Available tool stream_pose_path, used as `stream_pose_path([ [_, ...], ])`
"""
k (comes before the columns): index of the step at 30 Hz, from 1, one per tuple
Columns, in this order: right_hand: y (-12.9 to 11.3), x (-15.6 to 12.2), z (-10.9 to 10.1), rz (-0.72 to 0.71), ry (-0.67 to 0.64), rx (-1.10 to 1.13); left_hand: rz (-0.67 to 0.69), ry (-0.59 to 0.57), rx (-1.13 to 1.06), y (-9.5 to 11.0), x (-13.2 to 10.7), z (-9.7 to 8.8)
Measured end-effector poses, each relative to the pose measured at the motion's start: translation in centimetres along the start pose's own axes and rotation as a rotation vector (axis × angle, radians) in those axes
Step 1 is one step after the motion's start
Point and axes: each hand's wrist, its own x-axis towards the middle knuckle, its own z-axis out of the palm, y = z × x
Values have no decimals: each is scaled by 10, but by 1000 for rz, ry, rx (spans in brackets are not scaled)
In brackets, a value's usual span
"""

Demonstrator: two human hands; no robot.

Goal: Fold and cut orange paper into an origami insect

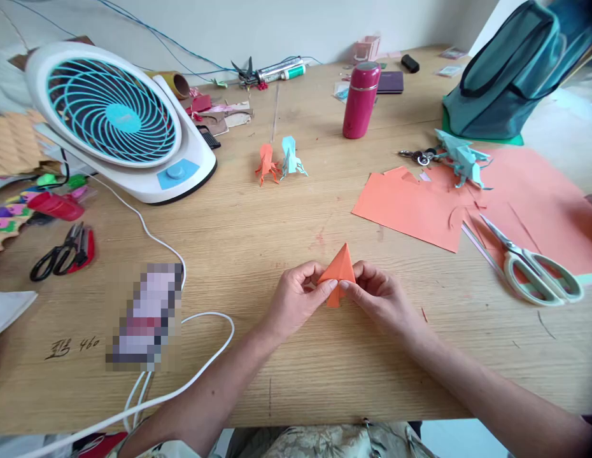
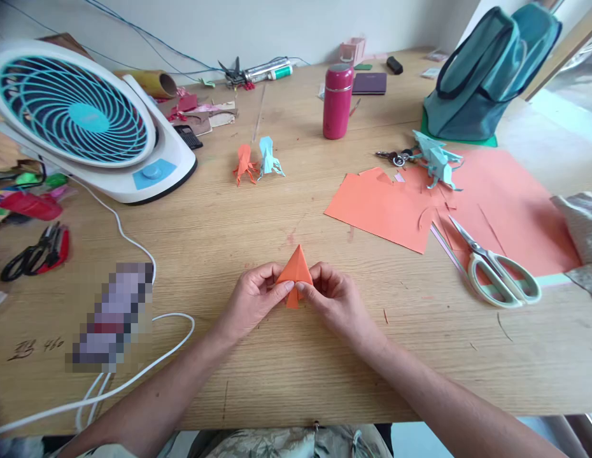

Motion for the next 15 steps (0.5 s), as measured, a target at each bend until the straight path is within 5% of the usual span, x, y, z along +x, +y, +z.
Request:
stream_pose_path([
  [10,-3,-6,-4,-51,-99,-205,-121,-59,-120,0,1,-2],
  [15,-7,-7,-14,-473,83,-565,-253,-131,-202,1,0,-3],
])
